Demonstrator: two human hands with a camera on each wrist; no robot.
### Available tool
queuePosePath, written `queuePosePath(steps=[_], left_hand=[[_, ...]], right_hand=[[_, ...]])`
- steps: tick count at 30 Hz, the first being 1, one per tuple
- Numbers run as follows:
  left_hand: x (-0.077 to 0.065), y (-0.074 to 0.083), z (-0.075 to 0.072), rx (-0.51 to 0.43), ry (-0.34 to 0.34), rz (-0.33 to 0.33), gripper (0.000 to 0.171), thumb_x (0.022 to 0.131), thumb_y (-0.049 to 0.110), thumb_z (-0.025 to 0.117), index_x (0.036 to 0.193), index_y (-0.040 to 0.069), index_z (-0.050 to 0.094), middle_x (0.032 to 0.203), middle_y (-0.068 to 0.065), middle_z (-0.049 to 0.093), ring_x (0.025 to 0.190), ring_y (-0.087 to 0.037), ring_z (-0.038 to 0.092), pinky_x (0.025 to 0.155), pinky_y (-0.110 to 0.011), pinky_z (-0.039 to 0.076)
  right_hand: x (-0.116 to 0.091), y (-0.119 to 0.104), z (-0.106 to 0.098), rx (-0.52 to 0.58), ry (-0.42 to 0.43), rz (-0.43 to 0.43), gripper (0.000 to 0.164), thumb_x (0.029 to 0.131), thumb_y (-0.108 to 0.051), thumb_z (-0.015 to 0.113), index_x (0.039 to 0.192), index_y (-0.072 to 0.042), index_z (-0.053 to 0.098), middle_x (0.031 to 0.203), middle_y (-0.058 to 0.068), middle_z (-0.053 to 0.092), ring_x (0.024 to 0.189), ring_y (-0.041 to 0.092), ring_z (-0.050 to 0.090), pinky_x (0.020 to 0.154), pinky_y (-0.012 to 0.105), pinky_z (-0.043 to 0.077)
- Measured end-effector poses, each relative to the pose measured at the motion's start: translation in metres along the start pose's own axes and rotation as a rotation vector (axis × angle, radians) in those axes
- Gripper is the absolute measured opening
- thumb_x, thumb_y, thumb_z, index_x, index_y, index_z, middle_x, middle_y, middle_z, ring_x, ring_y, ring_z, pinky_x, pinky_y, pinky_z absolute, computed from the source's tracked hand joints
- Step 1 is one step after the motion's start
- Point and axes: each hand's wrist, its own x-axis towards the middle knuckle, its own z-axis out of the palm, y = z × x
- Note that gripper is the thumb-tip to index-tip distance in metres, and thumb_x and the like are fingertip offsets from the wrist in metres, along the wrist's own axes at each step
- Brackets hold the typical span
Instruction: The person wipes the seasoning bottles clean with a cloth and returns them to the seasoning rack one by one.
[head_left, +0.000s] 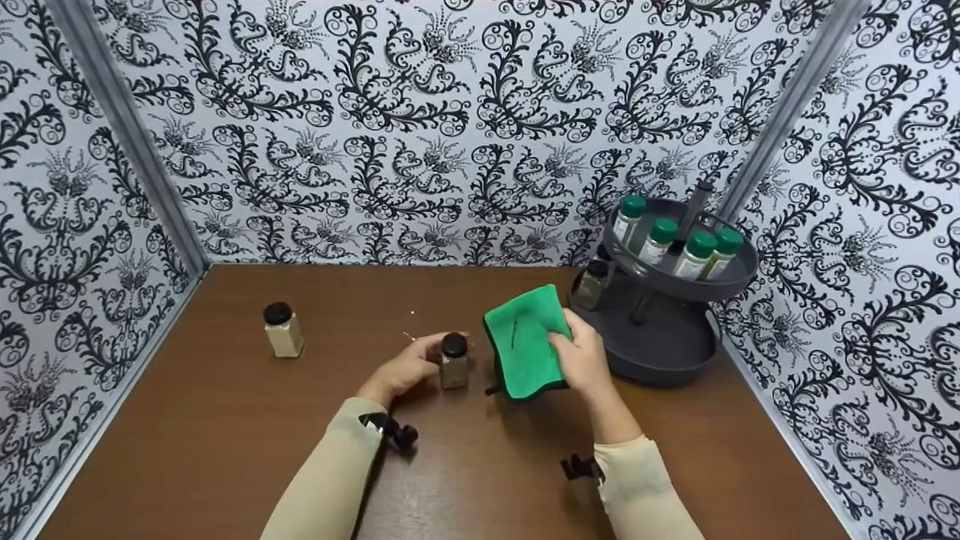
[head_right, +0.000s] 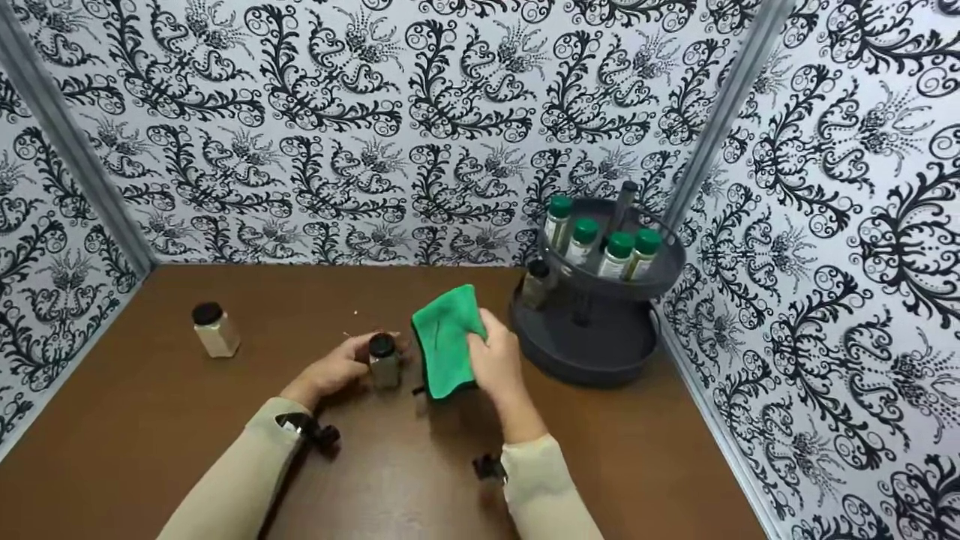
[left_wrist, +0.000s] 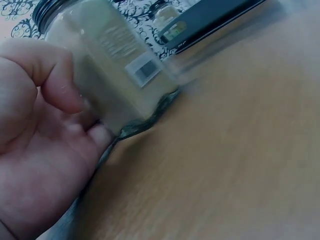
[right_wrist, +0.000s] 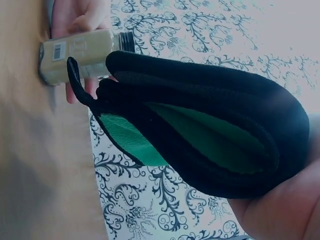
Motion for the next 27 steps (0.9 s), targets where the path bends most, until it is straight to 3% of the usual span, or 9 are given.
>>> queuePosePath(steps=[5, 10, 12, 21, 24, 27], left_hand=[[-0.005, 0.003, -0.002, 0.055, 0.005, -0.028, 0.071, 0.079, -0.023, 0.057, 0.149, -0.014, 0.049, 0.142, -0.032, 0.063, 0.122, -0.013, 0.066, 0.093, -0.023, 0.054], [-0.012, 0.009, 0.009, 0.06, 0.067, -0.068, 0.065, 0.078, -0.016, 0.071, 0.141, -0.003, 0.062, 0.125, 0.0, 0.074, 0.112, -0.012, 0.067, 0.093, -0.025, 0.057], [-0.014, 0.011, 0.016, 0.058, 0.094, -0.073, 0.063, 0.075, -0.016, 0.073, 0.136, -0.003, 0.065, 0.119, 0.005, 0.075, 0.11, -0.013, 0.068, 0.093, -0.026, 0.057], [-0.015, 0.018, 0.051, 0.154, 0.28, -0.058, 0.052, 0.069, -0.017, 0.078, 0.119, -0.006, 0.07, 0.106, 0.0, 0.074, 0.096, -0.012, 0.07, 0.087, -0.025, 0.057], [-0.014, 0.021, 0.058, 0.176, 0.324, -0.058, 0.05, 0.072, -0.012, 0.082, 0.12, -0.003, 0.072, 0.106, -0.002, 0.075, 0.095, -0.011, 0.068, 0.086, -0.024, 0.056], [-0.014, 0.031, 0.064, 0.177, 0.363, -0.045, 0.049, 0.075, -0.007, 0.085, 0.122, -0.001, 0.074, 0.109, -0.006, 0.076, 0.096, -0.011, 0.068, 0.087, -0.025, 0.057]], right_hand=[[0.0, 0.0, 0.003, 0.029, -0.022, -0.001, 0.04, 0.1, -0.002, 0.057, 0.137, -0.007, 0.069, 0.115, 0.017, 0.077, 0.085, 0.018, 0.07, 0.081, 0.034, 0.056], [-0.002, 0.001, 0.006, 0.036, -0.049, -0.014, 0.038, 0.101, -0.002, 0.056, 0.135, -0.007, 0.07, 0.112, 0.017, 0.077, 0.084, 0.019, 0.07, 0.079, 0.035, 0.056], [-0.001, 0.002, 0.007, 0.033, -0.053, -0.022, 0.037, 0.1, -0.002, 0.056, 0.134, -0.007, 0.071, 0.111, 0.017, 0.077, 0.084, 0.019, 0.071, 0.079, 0.035, 0.056], [-0.003, 0.005, 0.02, -0.032, -0.049, -0.028, 0.035, 0.098, -0.005, 0.058, 0.129, -0.012, 0.073, 0.107, 0.012, 0.079, 0.081, 0.019, 0.071, 0.078, 0.037, 0.057], [-0.008, 0.005, 0.031, -0.064, 0.002, -0.104, 0.036, 0.097, -0.004, 0.059, 0.127, -0.014, 0.074, 0.107, 0.009, 0.08, 0.085, 0.021, 0.073, 0.08, 0.04, 0.059], [-0.015, 0.006, 0.048, -0.105, 0.03, -0.234, 0.041, 0.093, 0.001, 0.061, 0.13, -0.011, 0.074, 0.114, 0.012, 0.08, 0.097, 0.026, 0.075, 0.086, 0.047, 0.061]])
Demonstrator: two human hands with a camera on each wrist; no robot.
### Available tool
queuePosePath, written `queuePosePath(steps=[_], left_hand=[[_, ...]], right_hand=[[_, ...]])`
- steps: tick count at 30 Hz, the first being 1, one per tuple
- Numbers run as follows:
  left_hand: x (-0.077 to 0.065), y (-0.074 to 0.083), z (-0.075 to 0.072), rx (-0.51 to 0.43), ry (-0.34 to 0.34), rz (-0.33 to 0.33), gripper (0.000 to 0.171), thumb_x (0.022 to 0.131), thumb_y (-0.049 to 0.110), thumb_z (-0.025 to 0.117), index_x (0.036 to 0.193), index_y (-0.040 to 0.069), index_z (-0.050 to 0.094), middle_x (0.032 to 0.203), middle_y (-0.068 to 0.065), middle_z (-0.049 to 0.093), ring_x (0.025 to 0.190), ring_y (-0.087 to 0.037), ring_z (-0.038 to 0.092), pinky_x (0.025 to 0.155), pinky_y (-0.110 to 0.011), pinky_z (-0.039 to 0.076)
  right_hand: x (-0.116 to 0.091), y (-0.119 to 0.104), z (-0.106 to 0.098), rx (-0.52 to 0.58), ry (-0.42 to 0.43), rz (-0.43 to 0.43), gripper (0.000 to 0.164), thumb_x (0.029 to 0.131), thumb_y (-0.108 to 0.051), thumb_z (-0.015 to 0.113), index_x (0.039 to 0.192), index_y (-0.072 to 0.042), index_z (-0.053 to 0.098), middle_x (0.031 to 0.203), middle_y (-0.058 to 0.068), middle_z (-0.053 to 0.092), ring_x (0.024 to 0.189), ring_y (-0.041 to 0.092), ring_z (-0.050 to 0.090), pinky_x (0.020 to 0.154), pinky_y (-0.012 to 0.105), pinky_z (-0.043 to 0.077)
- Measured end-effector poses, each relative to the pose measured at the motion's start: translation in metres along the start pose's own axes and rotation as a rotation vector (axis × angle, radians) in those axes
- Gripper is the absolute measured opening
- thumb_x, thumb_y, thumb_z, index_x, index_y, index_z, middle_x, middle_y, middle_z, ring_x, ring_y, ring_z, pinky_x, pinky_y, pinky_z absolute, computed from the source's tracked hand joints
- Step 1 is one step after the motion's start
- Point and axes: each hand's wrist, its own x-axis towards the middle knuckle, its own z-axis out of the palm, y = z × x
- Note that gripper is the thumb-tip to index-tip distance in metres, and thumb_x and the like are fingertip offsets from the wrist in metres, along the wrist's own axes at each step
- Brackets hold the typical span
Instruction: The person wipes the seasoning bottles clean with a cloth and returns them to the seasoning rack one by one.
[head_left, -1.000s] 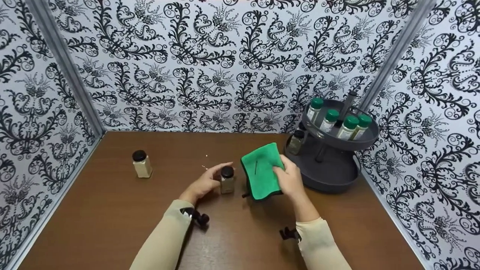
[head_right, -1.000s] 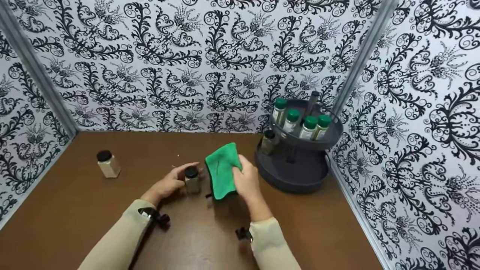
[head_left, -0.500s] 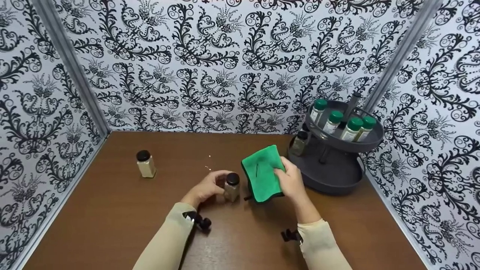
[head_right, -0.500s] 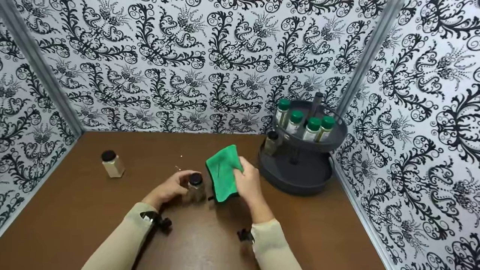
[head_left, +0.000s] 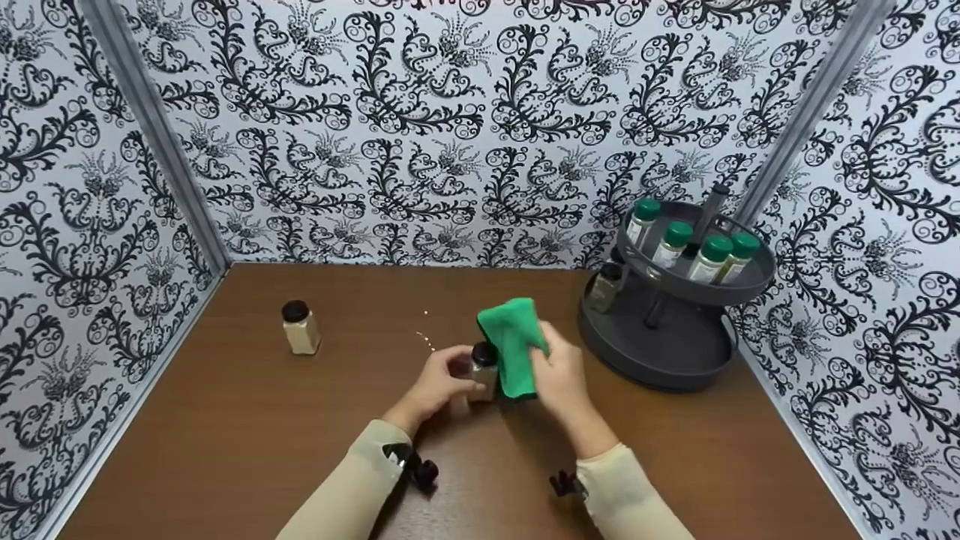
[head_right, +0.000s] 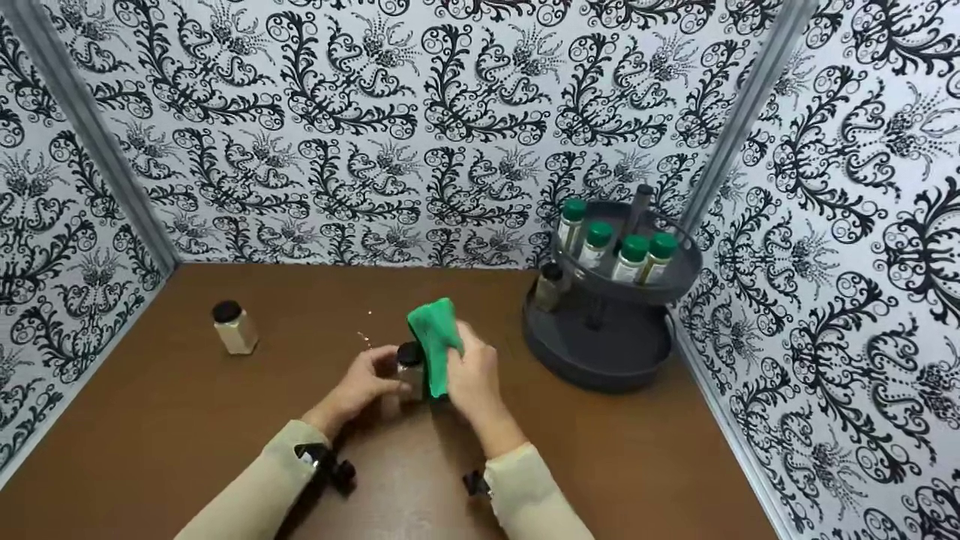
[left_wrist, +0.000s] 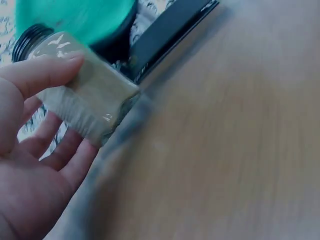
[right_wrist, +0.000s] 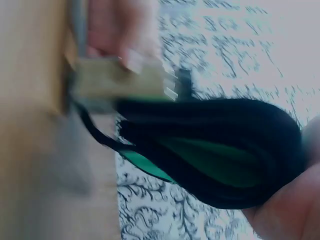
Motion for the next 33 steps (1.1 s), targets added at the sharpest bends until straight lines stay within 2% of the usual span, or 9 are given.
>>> queuePosePath(steps=[4, 9, 12, 17, 20, 23, 25, 30, 33], left_hand=[[0.0, 0.027, 0.007, 0.002, 0.069, 0.058, 0.052, 0.075, -0.003, 0.086, 0.126, 0.001, 0.074, 0.115, -0.015, 0.076, 0.1, -0.018, 0.072, 0.09, -0.032, 0.061], [-0.003, 0.067, 0.013, 0.048, 0.178, 0.133, 0.057, 0.073, 0.003, 0.09, 0.128, 0.01, 0.076, 0.117, -0.013, 0.075, 0.102, -0.021, 0.072, 0.093, -0.045, 0.061], [-0.002, 0.077, 0.017, 0.096, 0.215, 0.168, 0.055, 0.072, 0.005, 0.091, 0.125, 0.011, 0.077, 0.112, -0.009, 0.074, 0.101, -0.017, 0.071, 0.092, -0.045, 0.061], [-0.005, 0.074, 0.025, 0.155, 0.224, 0.175, 0.053, 0.072, 0.002, 0.091, 0.123, 0.008, 0.078, 0.108, -0.009, 0.074, 0.098, -0.017, 0.071, 0.088, -0.042, 0.063], [-0.008, 0.078, 0.032, 0.155, 0.205, 0.178, 0.051, 0.075, 0.001, 0.089, 0.124, 0.008, 0.077, 0.108, -0.011, 0.073, 0.099, -0.021, 0.073, 0.089, -0.045, 0.064], [-0.011, 0.087, 0.036, 0.155, 0.212, 0.197, 0.049, 0.078, 0.003, 0.088, 0.126, 0.009, 0.077, 0.111, -0.011, 0.075, 0.1, -0.022, 0.075, 0.089, -0.043, 0.064], [-0.012, 0.094, 0.037, 0.139, 0.239, 0.211, 0.049, 0.078, 0.005, 0.089, 0.126, 0.01, 0.077, 0.113, -0.011, 0.075, 0.1, -0.02, 0.075, 0.088, -0.039, 0.065], [-0.012, 0.103, 0.035, 0.101, 0.306, 0.25, 0.052, 0.074, 0.002, 0.09, 0.123, 0.008, 0.077, 0.11, -0.01, 0.075, 0.099, -0.016, 0.071, 0.085, -0.037, 0.064], [-0.012, 0.101, 0.035, 0.104, 0.298, 0.236, 0.052, 0.073, -0.001, 0.089, 0.123, 0.006, 0.077, 0.109, -0.01, 0.074, 0.1, -0.015, 0.071, 0.085, -0.038, 0.064]], right_hand=[[-0.008, 0.0, 0.016, -0.087, -0.043, -0.117, 0.043, 0.091, 0.005, 0.059, 0.131, -0.003, 0.07, 0.118, 0.016, 0.078, 0.106, 0.029, 0.074, 0.09, 0.049, 0.061], [-0.007, 0.003, 0.018, -0.111, -0.229, -0.027, 0.033, 0.095, 0.0, 0.055, 0.124, -0.005, 0.07, 0.108, 0.013, 0.076, 0.092, 0.022, 0.067, 0.082, 0.044, 0.058], [-0.005, 0.0, 0.015, -0.08, -0.277, 0.031, 0.036, 0.095, -0.002, 0.055, 0.126, -0.009, 0.072, 0.111, 0.009, 0.077, 0.092, 0.019, 0.067, 0.084, 0.041, 0.058], [-0.008, -0.021, -0.002, 0.008, -0.073, 0.014, 0.044, 0.091, 0.003, 0.057, 0.128, -0.013, 0.076, 0.114, 0.007, 0.079, 0.092, 0.017, 0.068, 0.083, 0.038, 0.058], [-0.011, -0.033, -0.013, 0.007, 0.082, -0.116, 0.048, 0.088, 0.007, 0.057, 0.129, -0.01, 0.076, 0.117, 0.01, 0.08, 0.098, 0.022, 0.073, 0.084, 0.045, 0.061], [-0.013, -0.036, -0.013, -0.059, 0.13, -0.215, 0.049, 0.087, 0.009, 0.059, 0.131, -0.005, 0.074, 0.12, 0.014, 0.079, 0.105, 0.028, 0.076, 0.086, 0.05, 0.062], [-0.013, -0.032, -0.007, -0.13, 0.078, -0.223, 0.044, 0.086, 0.008, 0.06, 0.127, -0.003, 0.073, 0.115, 0.015, 0.079, 0.104, 0.029, 0.076, 0.084, 0.049, 0.063], [-0.014, -0.02, 0.007, -0.241, -0.151, -0.138, 0.024, 0.089, 0.0, 0.061, 0.11, -0.006, 0.071, 0.093, 0.011, 0.077, 0.085, 0.021, 0.072, 0.069, 0.041, 0.058], [-0.016, -0.02, 0.005, -0.206, -0.146, -0.109, 0.03, 0.09, 0.0, 0.061, 0.116, -0.007, 0.073, 0.098, 0.011, 0.079, 0.085, 0.018, 0.07, 0.071, 0.04, 0.058]])
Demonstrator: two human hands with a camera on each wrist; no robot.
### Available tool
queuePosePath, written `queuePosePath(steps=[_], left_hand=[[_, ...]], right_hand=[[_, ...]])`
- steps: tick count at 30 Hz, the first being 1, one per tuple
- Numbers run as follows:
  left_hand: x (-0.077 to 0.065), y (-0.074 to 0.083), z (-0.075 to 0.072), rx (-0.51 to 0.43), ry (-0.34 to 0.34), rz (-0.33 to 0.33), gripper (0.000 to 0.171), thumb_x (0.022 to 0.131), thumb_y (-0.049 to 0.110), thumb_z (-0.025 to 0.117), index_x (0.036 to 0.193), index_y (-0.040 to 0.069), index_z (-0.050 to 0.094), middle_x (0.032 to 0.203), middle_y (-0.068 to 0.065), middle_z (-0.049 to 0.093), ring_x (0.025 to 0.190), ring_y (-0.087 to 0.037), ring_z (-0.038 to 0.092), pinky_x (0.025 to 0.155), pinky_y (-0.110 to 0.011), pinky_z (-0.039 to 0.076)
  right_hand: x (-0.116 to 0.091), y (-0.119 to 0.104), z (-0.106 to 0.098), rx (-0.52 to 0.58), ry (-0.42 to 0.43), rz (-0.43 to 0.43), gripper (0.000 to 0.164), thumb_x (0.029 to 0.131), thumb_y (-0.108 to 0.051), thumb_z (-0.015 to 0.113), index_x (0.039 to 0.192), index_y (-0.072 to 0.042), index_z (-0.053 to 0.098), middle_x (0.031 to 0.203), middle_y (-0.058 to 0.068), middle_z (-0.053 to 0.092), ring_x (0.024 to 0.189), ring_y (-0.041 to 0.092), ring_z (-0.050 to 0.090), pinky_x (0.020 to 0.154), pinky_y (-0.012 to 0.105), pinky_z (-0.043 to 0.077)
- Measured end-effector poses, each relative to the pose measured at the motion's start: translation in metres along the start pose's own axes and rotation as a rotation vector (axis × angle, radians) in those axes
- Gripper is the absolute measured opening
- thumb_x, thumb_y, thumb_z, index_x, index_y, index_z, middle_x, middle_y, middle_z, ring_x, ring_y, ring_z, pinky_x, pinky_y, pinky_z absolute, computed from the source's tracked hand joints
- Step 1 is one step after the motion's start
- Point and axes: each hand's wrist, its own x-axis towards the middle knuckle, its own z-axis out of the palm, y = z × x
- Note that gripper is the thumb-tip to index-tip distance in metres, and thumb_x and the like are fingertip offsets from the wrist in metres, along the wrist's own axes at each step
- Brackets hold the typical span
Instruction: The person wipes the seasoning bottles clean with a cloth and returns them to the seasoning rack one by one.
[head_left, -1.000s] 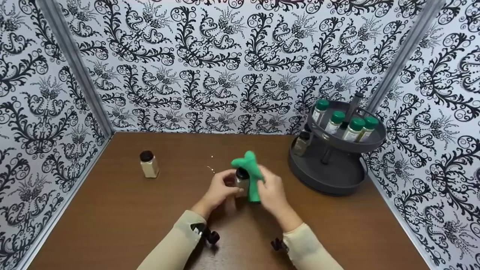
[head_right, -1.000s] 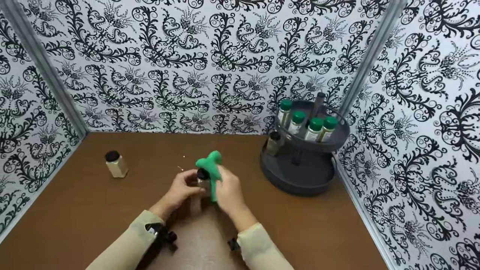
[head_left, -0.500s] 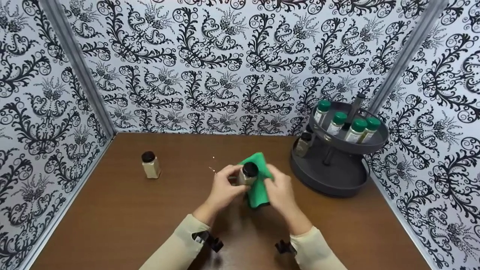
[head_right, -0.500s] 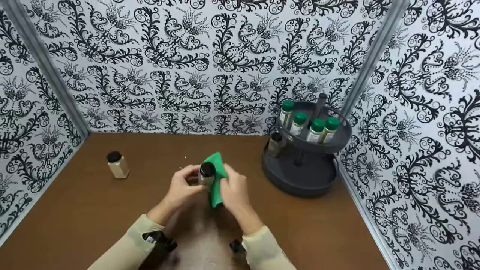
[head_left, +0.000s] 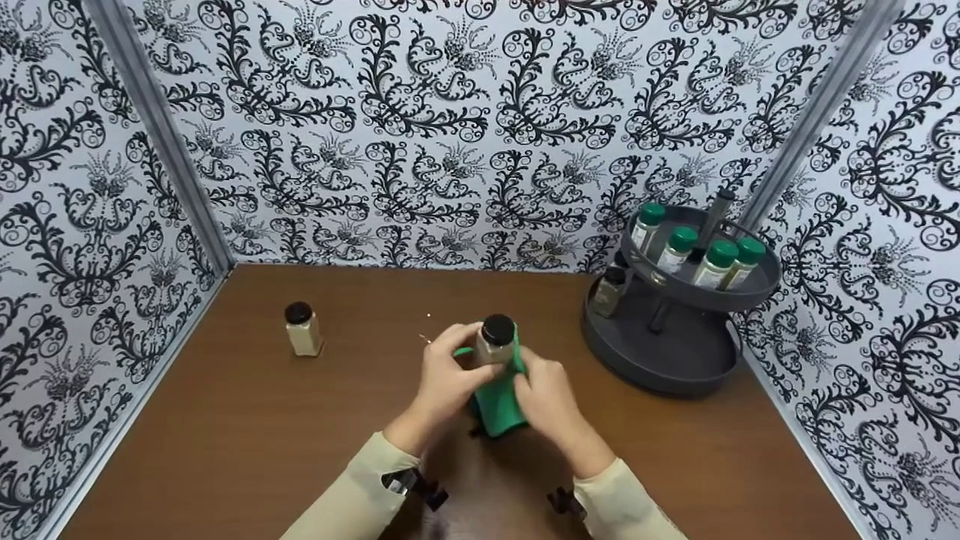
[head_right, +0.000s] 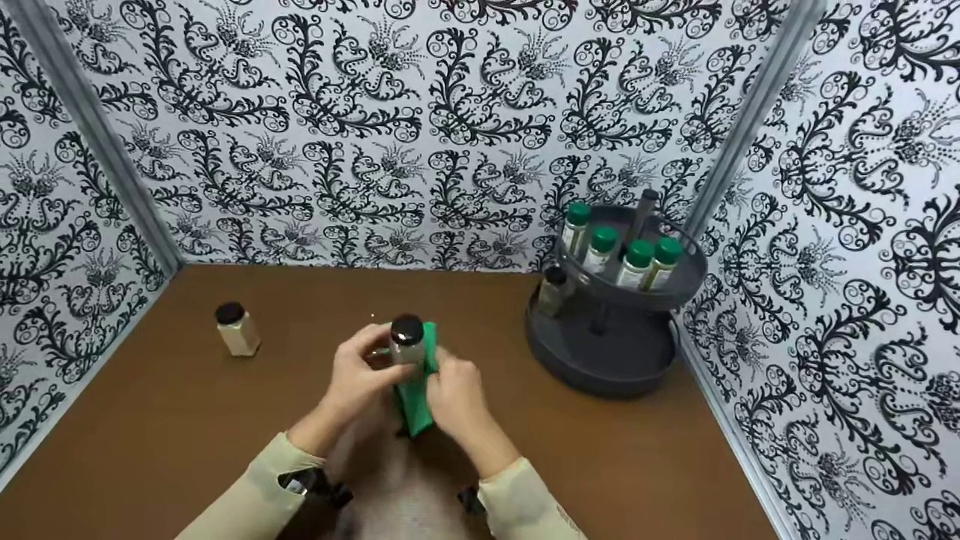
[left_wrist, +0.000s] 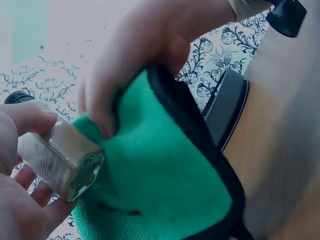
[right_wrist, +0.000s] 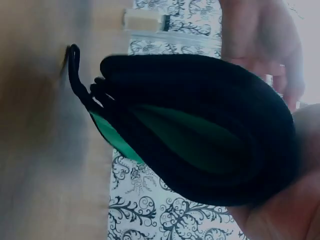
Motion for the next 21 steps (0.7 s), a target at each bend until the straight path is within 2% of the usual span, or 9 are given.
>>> queuePosePath(steps=[3, 6, 9, 11, 15, 18, 21], left_hand=[[0.0, -0.003, 0.001, 0.025, -0.037, -0.02, 0.052, 0.074, -0.002, 0.087, 0.124, 0.004, 0.076, 0.11, -0.011, 0.074, 0.098, -0.017, 0.072, 0.087, -0.039, 0.064], [0.0, -0.003, 0.002, 0.055, -0.084, -0.017, 0.052, 0.076, -0.002, 0.086, 0.126, 0.004, 0.076, 0.11, -0.012, 0.073, 0.099, -0.021, 0.073, 0.088, -0.042, 0.064], [-0.002, -0.001, 0.002, 0.06, -0.101, -0.004, 0.051, 0.078, 0.0, 0.086, 0.127, 0.005, 0.075, 0.112, -0.013, 0.074, 0.102, -0.025, 0.074, 0.09, -0.044, 0.064], [-0.002, 0.001, 0.001, 0.047, -0.083, -0.004, 0.051, 0.078, 0.001, 0.086, 0.128, 0.004, 0.075, 0.116, -0.014, 0.074, 0.103, -0.026, 0.074, 0.09, -0.042, 0.064], [0.001, 0.006, -0.004, 0.003, -0.004, 0.004, 0.055, 0.076, 0.003, 0.089, 0.129, 0.004, 0.074, 0.113, -0.015, 0.074, 0.097, -0.021, 0.074, 0.083, -0.034, 0.064], [0.003, 0.008, -0.007, -0.025, 0.048, 0.021, 0.057, 0.075, 0.004, 0.092, 0.129, 0.005, 0.075, 0.108, -0.014, 0.074, 0.091, -0.016, 0.071, 0.078, -0.032, 0.063], [0.005, 0.009, -0.009, -0.082, 0.077, 0.015, 0.055, 0.077, 0.001, 0.091, 0.129, 0.002, 0.074, 0.111, -0.016, 0.073, 0.097, -0.014, 0.071, 0.083, -0.032, 0.063]], right_hand=[[0.001, -0.004, -0.009, 0.048, 0.139, -0.029, 0.043, 0.088, 0.003, 0.061, 0.127, -0.008, 0.075, 0.112, 0.011, 0.08, 0.092, 0.019, 0.072, 0.077, 0.043, 0.061], [0.002, -0.008, -0.016, 0.078, 0.288, -0.12, 0.049, 0.087, 0.008, 0.06, 0.133, -0.005, 0.073, 0.121, 0.014, 0.079, 0.102, 0.025, 0.076, 0.083, 0.048, 0.063], [0.001, -0.008, -0.014, 0.05, 0.363, -0.213, 0.051, 0.086, 0.011, 0.06, 0.135, 0.0, 0.07, 0.125, 0.019, 0.077, 0.112, 0.034, 0.075, 0.087, 0.052, 0.063], [0.0, -0.006, -0.009, 0.005, 0.36, -0.254, 0.05, 0.085, 0.01, 0.061, 0.134, 0.004, 0.069, 0.123, 0.022, 0.076, 0.112, 0.036, 0.075, 0.086, 0.052, 0.063], [-0.001, -0.001, 0.002, -0.035, 0.263, -0.268, 0.042, 0.085, 0.008, 0.063, 0.127, 0.006, 0.07, 0.114, 0.019, 0.078, 0.102, 0.032, 0.077, 0.08, 0.048, 0.064], [-0.001, 0.001, 0.006, -0.004, 0.18, -0.22, 0.036, 0.087, 0.005, 0.063, 0.121, 0.002, 0.072, 0.108, 0.015, 0.079, 0.095, 0.026, 0.077, 0.077, 0.045, 0.064], [-0.001, 0.001, 0.009, 0.077, 0.102, -0.118, 0.032, 0.091, 0.002, 0.061, 0.121, -0.002, 0.072, 0.104, 0.012, 0.079, 0.086, 0.019, 0.073, 0.074, 0.039, 0.062]])
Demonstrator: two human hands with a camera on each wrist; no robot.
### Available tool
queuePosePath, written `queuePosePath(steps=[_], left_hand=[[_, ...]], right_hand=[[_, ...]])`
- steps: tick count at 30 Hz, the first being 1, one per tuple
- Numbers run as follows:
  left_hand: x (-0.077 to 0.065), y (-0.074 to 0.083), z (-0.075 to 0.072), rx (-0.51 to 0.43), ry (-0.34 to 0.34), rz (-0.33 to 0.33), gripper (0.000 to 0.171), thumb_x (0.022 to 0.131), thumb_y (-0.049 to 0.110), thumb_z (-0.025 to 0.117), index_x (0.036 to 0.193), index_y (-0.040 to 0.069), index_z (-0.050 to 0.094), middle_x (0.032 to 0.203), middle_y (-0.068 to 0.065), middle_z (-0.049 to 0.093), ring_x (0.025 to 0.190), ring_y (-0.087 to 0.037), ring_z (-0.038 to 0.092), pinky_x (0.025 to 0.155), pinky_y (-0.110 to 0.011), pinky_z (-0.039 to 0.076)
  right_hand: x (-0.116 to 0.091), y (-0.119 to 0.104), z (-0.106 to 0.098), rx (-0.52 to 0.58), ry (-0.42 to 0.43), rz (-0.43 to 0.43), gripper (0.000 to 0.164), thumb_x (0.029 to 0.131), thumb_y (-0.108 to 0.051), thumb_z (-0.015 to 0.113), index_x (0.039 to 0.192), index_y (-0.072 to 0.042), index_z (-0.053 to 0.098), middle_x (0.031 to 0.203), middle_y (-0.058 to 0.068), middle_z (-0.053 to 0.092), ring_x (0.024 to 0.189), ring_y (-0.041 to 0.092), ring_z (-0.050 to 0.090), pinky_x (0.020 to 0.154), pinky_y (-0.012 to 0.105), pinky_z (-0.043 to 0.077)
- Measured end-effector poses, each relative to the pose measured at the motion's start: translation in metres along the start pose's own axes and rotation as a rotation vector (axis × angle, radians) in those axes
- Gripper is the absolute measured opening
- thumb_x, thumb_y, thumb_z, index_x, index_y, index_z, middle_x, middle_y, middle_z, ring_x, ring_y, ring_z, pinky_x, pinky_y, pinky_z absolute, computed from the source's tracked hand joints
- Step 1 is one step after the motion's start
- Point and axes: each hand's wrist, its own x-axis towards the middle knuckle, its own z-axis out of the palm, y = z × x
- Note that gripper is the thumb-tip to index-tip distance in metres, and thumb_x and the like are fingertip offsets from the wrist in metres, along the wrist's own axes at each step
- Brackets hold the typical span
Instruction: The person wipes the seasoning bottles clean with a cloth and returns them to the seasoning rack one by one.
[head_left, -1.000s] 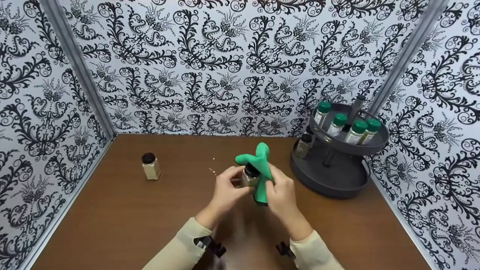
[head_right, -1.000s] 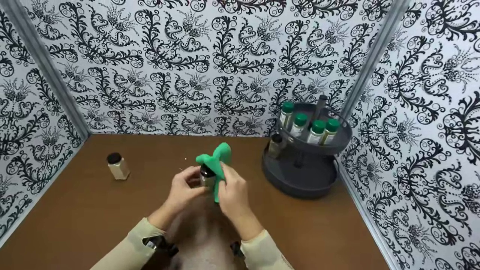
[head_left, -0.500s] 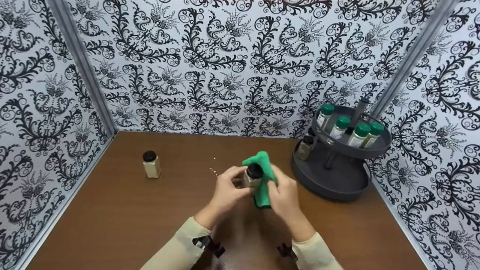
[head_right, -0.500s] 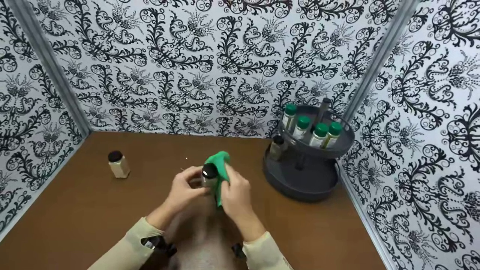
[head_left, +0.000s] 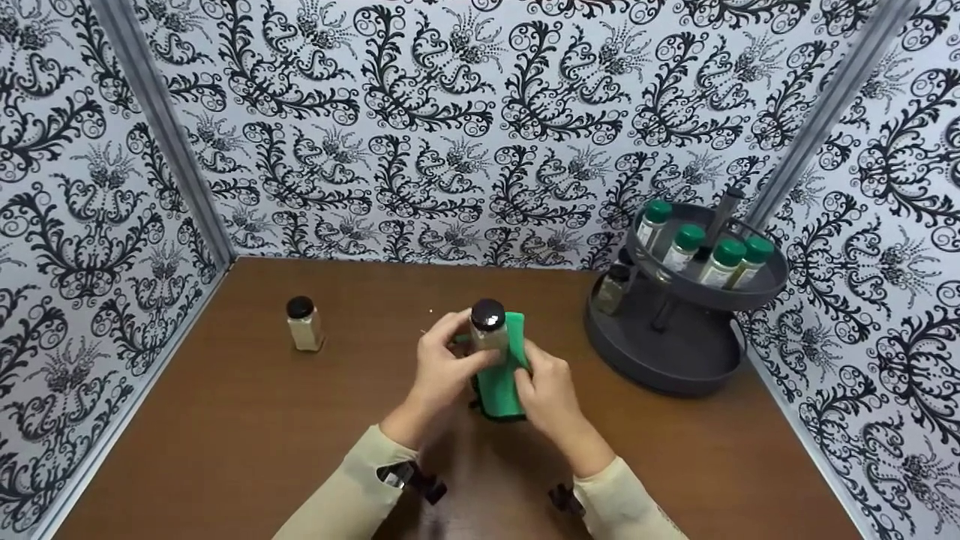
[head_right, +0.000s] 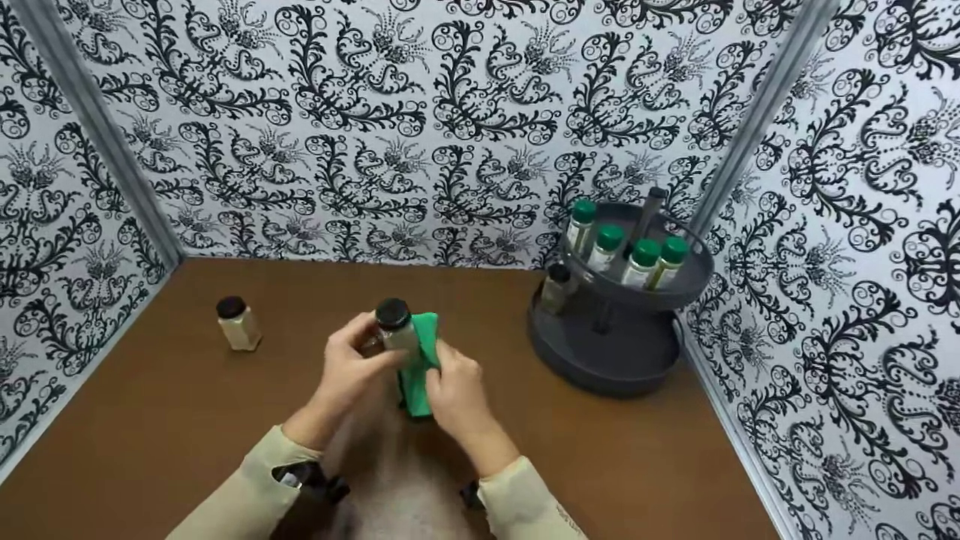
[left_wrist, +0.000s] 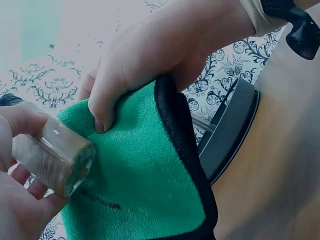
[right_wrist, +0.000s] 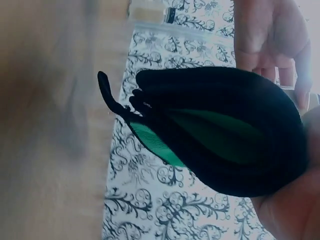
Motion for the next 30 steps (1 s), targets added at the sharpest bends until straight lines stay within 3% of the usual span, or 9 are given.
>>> queuePosePath(steps=[4, 7, 9, 12, 14, 17, 27, 30], left_hand=[[0.001, 0.001, 0.0, -0.099, 0.04, -0.052, 0.052, 0.08, -0.004, 0.087, 0.129, -0.002, 0.07, 0.118, -0.019, 0.071, 0.107, -0.014, 0.071, 0.093, -0.033, 0.063], [0.002, 0.001, 0.001, -0.1, 0.063, -0.078, 0.05, 0.08, -0.005, 0.086, 0.126, -0.004, 0.067, 0.117, -0.019, 0.071, 0.107, -0.015, 0.071, 0.092, -0.033, 0.063], [0.003, 0.0, 0.001, -0.05, 0.069, -0.08, 0.05, 0.078, -0.003, 0.087, 0.124, -0.004, 0.067, 0.115, -0.019, 0.072, 0.105, -0.016, 0.07, 0.09, -0.031, 0.063], [0.003, -0.001, 0.0, 0.07, 0.071, -0.076, 0.05, 0.074, 0.001, 0.089, 0.119, 0.001, 0.068, 0.111, -0.015, 0.074, 0.101, -0.018, 0.069, 0.09, -0.029, 0.06], [0.003, -0.002, 0.001, 0.135, 0.074, -0.075, 0.051, 0.07, 0.002, 0.09, 0.116, 0.003, 0.068, 0.109, -0.012, 0.075, 0.099, -0.019, 0.068, 0.091, -0.029, 0.057], [0.001, -0.004, 0.003, 0.135, 0.078, -0.075, 0.051, 0.069, 0.002, 0.091, 0.114, 0.004, 0.068, 0.109, -0.012, 0.076, 0.1, -0.019, 0.068, 0.092, -0.029, 0.057], [0.002, -0.001, 0.002, 0.068, 0.086, -0.093, 0.052, 0.071, 0.003, 0.094, 0.117, 0.004, 0.07, 0.111, -0.012, 0.076, 0.102, -0.016, 0.069, 0.093, -0.028, 0.057], [0.002, -0.001, 0.003, 0.037, 0.083, -0.093, 0.052, 0.07, 0.0, 0.094, 0.115, 0.002, 0.069, 0.111, -0.014, 0.076, 0.101, -0.015, 0.069, 0.091, -0.026, 0.057]], right_hand=[[0.003, -0.001, 0.001, 0.255, -0.121, 0.213, 0.029, 0.1, -0.002, 0.057, 0.125, -0.005, 0.071, 0.103, 0.012, 0.079, 0.079, 0.013, 0.071, 0.073, 0.029, 0.059], [0.006, -0.001, 0.0, 0.482, -0.159, 0.362, 0.03, 0.102, -0.001, 0.055, 0.128, 0.0, 0.07, 0.103, 0.017, 0.078, 0.079, 0.013, 0.073, 0.073, 0.029, 0.06], [0.009, -0.001, -0.001, 0.589, -0.117, 0.437, 0.032, 0.1, 0.001, 0.055, 0.128, 0.006, 0.068, 0.1, 0.019, 0.077, 0.077, 0.014, 0.073, 0.071, 0.03, 0.061], [0.012, 0.001, -0.004, 0.691, 0.017, 0.514, 0.035, 0.097, 0.005, 0.054, 0.129, 0.011, 0.066, 0.097, 0.017, 0.076, 0.075, 0.016, 0.073, 0.068, 0.031, 0.062], [0.013, 0.002, -0.006, 0.713, 0.078, 0.528, 0.036, 0.097, 0.006, 0.053, 0.13, 0.012, 0.064, 0.099, 0.016, 0.076, 0.077, 0.017, 0.074, 0.068, 0.032, 0.063], [0.012, 0.003, -0.006, 0.717, 0.071, 0.525, 0.036, 0.097, 0.007, 0.052, 0.131, 0.012, 0.064, 0.103, 0.018, 0.076, 0.079, 0.017, 0.075, 0.07, 0.032, 0.063], [0.007, 0.015, -0.006, 0.707, -0.326, 0.449, 0.03, 0.101, 0.0, 0.051, 0.125, 0.013, 0.065, 0.096, 0.011, 0.077, 0.08, 0.014, 0.074, 0.074, 0.029, 0.061], [0.009, 0.017, -0.007, 0.69, -0.29, 0.431, 0.03, 0.099, 0.004, 0.05, 0.123, 0.014, 0.066, 0.093, 0.012, 0.076, 0.076, 0.013, 0.072, 0.07, 0.029, 0.061]])
